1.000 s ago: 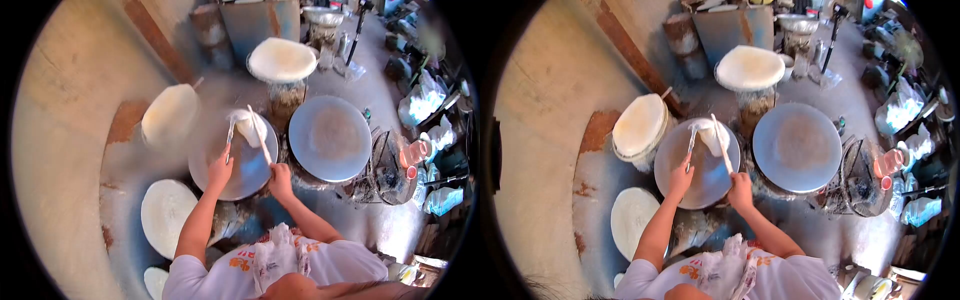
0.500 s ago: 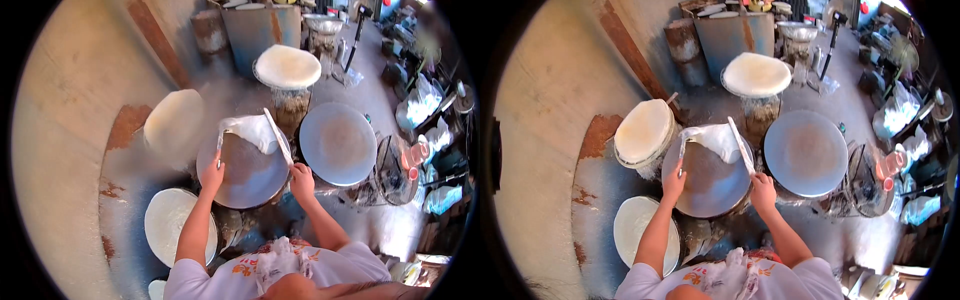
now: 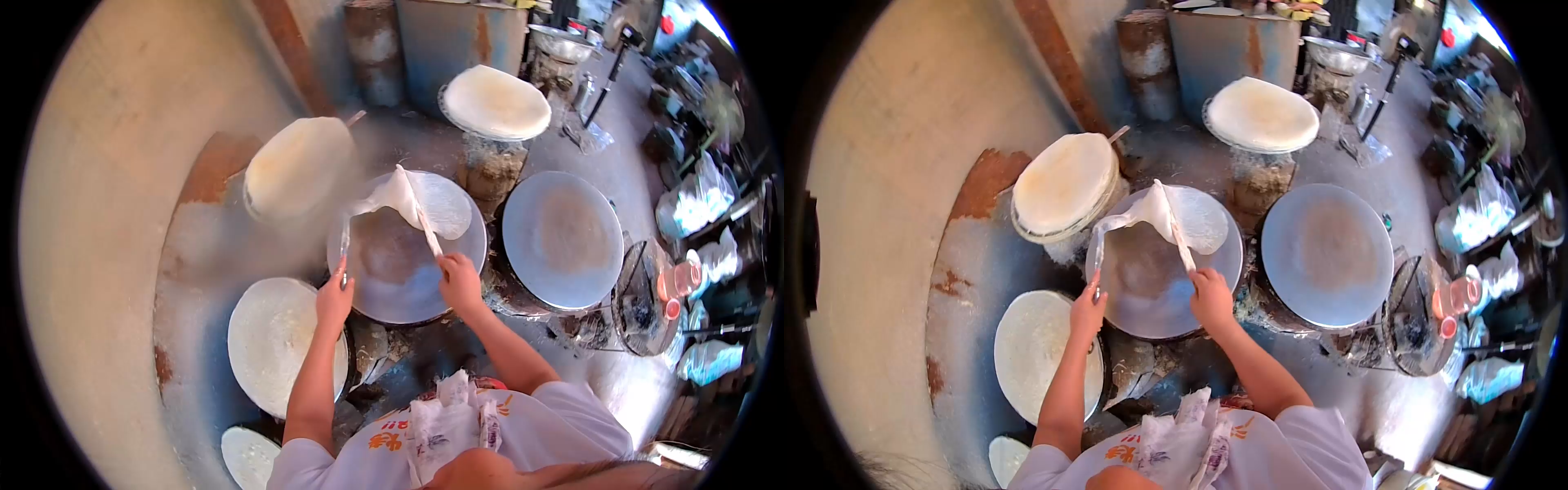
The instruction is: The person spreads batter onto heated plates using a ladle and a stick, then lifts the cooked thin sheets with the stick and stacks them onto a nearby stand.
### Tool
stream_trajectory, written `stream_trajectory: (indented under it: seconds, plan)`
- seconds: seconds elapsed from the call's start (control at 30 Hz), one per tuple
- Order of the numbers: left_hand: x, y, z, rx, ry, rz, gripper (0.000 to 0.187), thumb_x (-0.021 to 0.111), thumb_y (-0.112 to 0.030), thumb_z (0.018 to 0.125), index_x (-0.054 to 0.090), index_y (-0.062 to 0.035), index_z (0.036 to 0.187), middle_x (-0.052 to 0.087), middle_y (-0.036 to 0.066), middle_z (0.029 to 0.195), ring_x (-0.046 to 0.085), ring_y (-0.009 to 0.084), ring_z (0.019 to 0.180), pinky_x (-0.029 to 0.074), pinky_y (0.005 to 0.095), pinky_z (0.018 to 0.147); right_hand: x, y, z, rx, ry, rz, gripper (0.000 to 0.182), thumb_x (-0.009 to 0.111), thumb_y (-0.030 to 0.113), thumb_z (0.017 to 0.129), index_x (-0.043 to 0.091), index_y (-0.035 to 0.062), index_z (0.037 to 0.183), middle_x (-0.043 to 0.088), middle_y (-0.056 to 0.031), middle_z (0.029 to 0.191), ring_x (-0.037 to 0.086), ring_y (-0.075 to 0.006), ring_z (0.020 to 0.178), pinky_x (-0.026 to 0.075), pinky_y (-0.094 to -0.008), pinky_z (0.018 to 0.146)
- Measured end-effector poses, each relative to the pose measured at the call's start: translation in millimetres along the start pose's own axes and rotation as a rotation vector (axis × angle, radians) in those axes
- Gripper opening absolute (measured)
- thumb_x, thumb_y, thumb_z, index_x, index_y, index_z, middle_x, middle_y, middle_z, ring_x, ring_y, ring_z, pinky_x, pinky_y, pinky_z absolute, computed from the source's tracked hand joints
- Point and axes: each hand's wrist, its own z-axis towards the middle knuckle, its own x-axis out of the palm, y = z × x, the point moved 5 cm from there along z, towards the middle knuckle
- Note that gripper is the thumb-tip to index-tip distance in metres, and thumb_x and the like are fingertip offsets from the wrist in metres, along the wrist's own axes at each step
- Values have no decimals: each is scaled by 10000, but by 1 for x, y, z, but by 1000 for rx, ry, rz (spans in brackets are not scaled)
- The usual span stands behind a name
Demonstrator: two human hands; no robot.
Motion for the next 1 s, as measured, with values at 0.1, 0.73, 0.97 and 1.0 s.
stream_trajectory:
  seconds: [0.1,0.73,0.97,1.0]
  plan:
    - [0,1,-23,-44,-24,-79,551,573,-247,872,386,-311,1386,651,136,1053,628,336,871,483,400,772,-21,-11,12,-112,-101,-123,280,552,0,714,686,91,944,630,-33,1027,567,-283,900,493,-368,754]
    - [33,-76,-130,-511,-249,-396,533,556,-186,881,393,-154,1388,488,86,1341,550,265,1111,425,330,905,-19,-31,120,-563,294,84,268,571,-28,658,676,44,894,642,-81,977,564,-318,928,494,-384,782]
    - [27,-115,-125,-563,-322,-760,544,526,-96,904,358,-162,1417,431,-15,571,376,66,365,330,237,340,2,-34,135,-525,506,167,235,581,19,729,671,99,931,628,-74,953,580,-316,897,491,-393,761]
    - [25,-122,-127,-554,-319,-809,544,492,-78,922,328,-170,1432,397,-24,533,365,62,363,323,236,334,13,-29,134,-555,540,174,229,585,33,734,667,94,939,625,-75,953,578,-315,904,491,-393,762]
